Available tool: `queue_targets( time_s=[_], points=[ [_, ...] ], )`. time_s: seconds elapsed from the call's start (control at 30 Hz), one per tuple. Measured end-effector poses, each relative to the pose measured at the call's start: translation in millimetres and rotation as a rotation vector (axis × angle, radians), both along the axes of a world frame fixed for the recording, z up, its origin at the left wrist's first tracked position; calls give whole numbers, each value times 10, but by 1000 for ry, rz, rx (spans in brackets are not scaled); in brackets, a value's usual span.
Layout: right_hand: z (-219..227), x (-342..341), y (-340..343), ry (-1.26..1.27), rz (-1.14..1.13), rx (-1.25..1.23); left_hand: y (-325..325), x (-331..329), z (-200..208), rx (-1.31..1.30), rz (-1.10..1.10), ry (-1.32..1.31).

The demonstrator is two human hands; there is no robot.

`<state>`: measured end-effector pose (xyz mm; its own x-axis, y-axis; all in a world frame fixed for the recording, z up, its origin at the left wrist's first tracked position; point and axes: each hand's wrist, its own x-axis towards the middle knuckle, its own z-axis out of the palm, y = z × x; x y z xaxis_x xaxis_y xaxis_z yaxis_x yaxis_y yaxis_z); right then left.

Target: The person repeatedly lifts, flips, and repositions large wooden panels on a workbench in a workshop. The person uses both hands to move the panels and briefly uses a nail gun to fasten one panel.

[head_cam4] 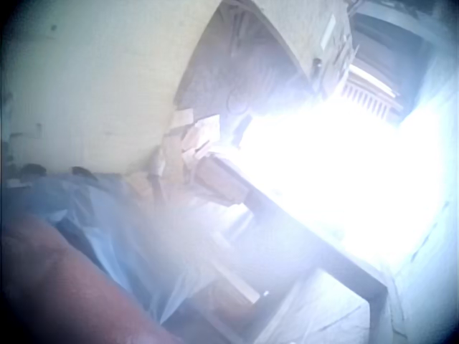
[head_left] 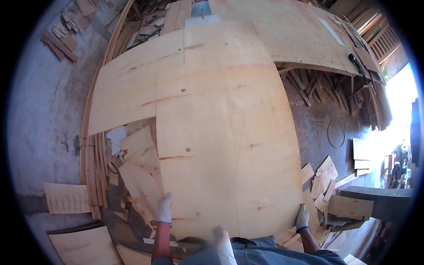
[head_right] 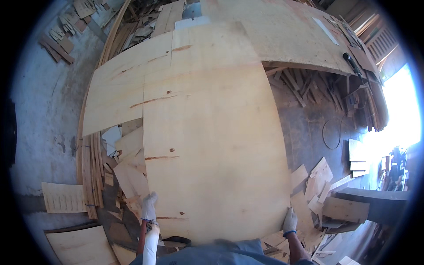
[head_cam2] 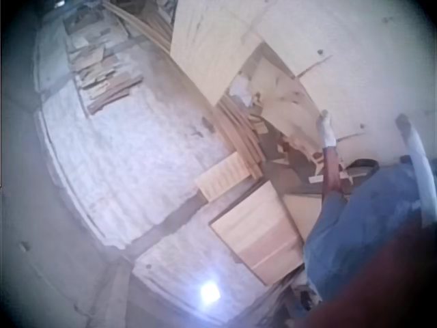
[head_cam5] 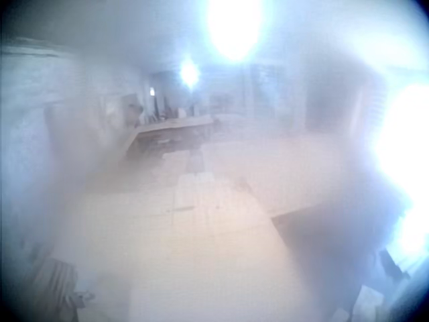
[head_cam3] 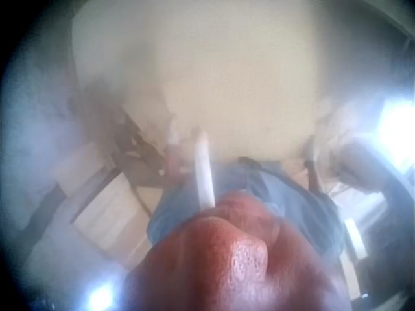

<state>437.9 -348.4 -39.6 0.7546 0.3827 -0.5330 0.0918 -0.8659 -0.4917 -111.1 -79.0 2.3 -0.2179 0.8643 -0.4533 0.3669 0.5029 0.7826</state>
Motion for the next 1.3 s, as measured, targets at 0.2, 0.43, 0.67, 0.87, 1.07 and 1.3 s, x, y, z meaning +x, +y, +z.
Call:
queue_targets(
  time_s=[0.2, 0.43, 0.67, 0.87, 1.07, 1.3],
  points=[
    [286, -71, 337, 41, -28, 46, 301, -150, -150, -37, 60, -89],
    [508, -148, 720, 41, -39, 97, 586, -71, 4, -48, 90, -157],
    [-425, -224, 660, -34, 9, 64, 682, -106, -369, 6, 62, -138],
    [-504, -577, 562, -8, 70, 42, 897, -640, -867, -10, 84, -166],
    [789, -558, 626, 47, 35, 7, 978, -419, 223, -26, 67, -266],
    [1510, 221, 1041, -112, 133, 52, 1052, 337, 946, -92, -46, -400]
  ],
)
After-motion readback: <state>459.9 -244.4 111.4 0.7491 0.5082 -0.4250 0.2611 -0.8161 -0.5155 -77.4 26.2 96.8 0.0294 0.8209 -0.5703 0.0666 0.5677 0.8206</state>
